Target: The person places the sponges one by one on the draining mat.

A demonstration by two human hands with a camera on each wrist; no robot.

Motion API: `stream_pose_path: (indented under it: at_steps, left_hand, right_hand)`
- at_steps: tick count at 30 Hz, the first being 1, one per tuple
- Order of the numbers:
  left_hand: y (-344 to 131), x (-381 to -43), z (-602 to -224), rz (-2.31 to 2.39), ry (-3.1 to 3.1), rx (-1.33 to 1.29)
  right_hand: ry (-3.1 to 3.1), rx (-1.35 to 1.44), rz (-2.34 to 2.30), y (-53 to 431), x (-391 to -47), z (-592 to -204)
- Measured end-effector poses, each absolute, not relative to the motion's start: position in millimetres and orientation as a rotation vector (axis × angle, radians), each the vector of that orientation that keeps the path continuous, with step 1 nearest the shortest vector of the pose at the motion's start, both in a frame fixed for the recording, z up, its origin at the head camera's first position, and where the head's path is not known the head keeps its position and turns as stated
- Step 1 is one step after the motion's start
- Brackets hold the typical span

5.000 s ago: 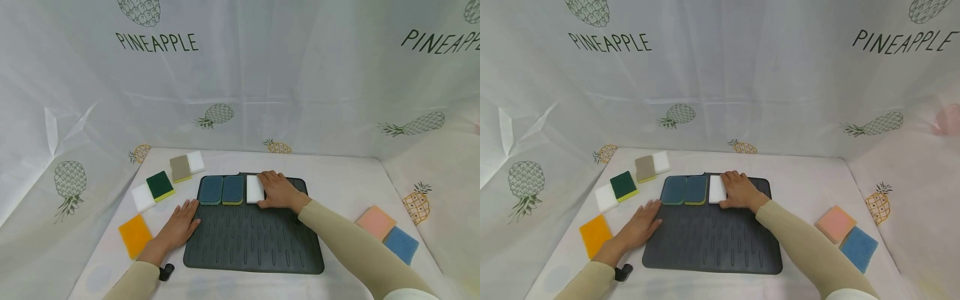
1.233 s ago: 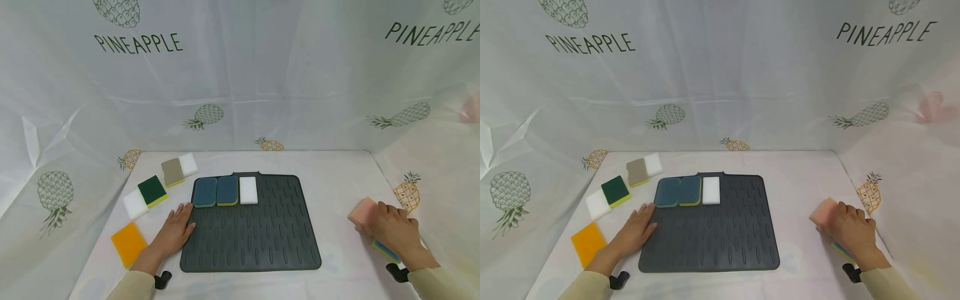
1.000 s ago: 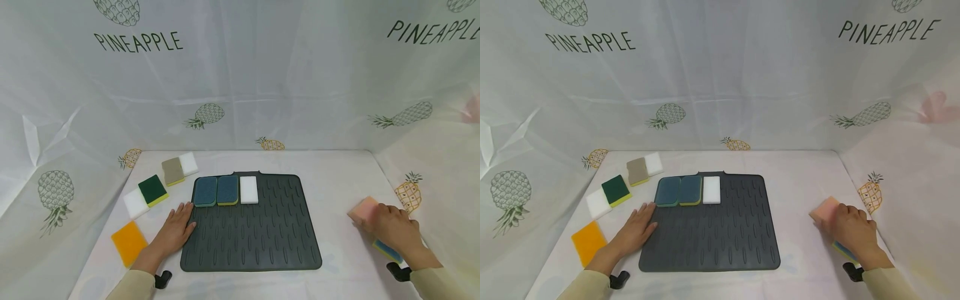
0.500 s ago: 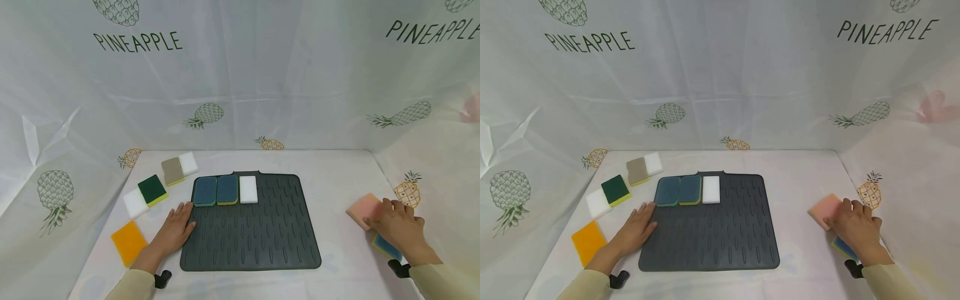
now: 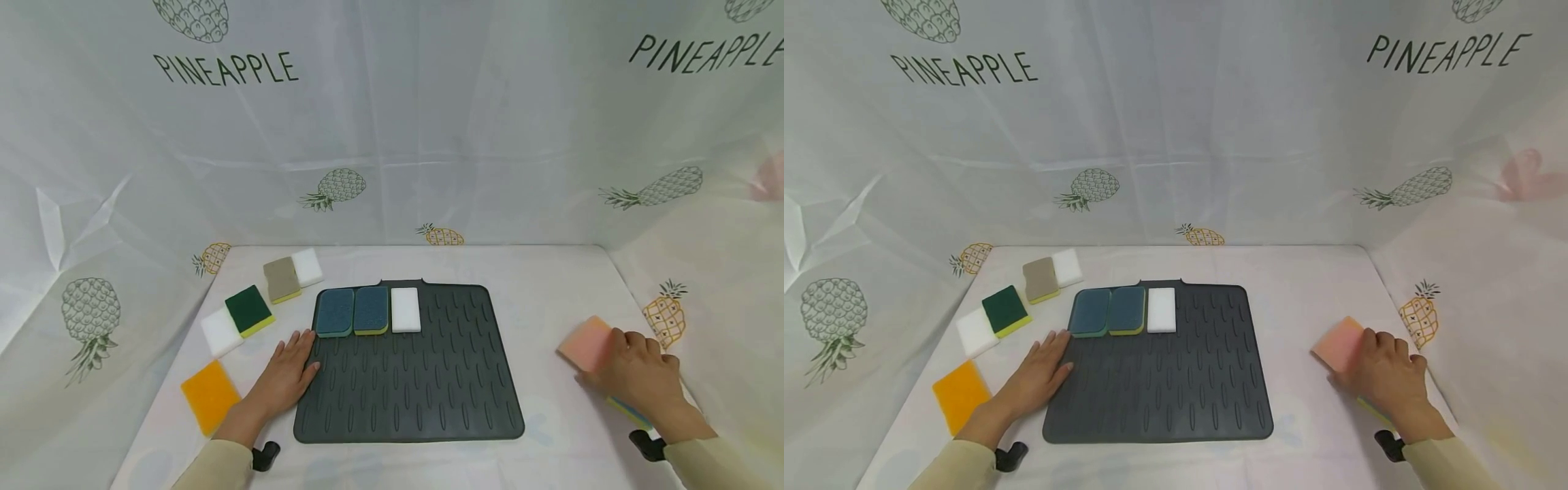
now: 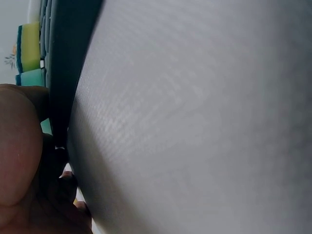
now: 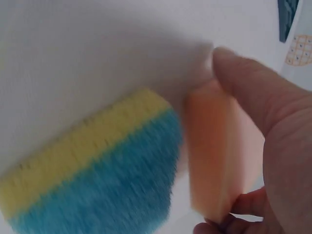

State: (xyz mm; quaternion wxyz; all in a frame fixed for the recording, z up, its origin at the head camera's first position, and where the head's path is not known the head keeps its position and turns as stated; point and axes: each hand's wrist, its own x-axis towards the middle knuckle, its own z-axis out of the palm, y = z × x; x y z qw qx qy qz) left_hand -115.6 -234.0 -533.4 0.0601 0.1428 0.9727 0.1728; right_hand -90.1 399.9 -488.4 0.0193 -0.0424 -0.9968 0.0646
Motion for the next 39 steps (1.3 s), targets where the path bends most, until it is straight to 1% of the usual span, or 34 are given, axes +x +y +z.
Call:
stream_pose_path:
  at_steps: [7,16,27,33,39]
  left_hand:
    - [-233.4,-115.1,-532.5,0.510,2.941,0.428]
    - [-233.5,-115.9,-533.5,0.506,2.940,0.420]
    - [-232.5,-115.7,-534.5,0.501,2.937,0.406]
    - [-232.0,-114.8,-533.6,0.495,2.942,0.405]
    - [-232.2,-114.6,-532.9,0.499,2.941,0.406]
  right_hand:
    - [-2.821,0.086,0.154,388.7,-100.4,-497.1]
    - [-2.646,0.385,0.161,358.6,-129.6,-490.0]
    - [-2.626,0.563,0.107,307.5,-161.2,-492.8]
    - [-2.724,0.645,0.113,279.5,-177.5,-487.8]
    - [-2.729,0.790,0.139,250.4,-197.0,-484.0]
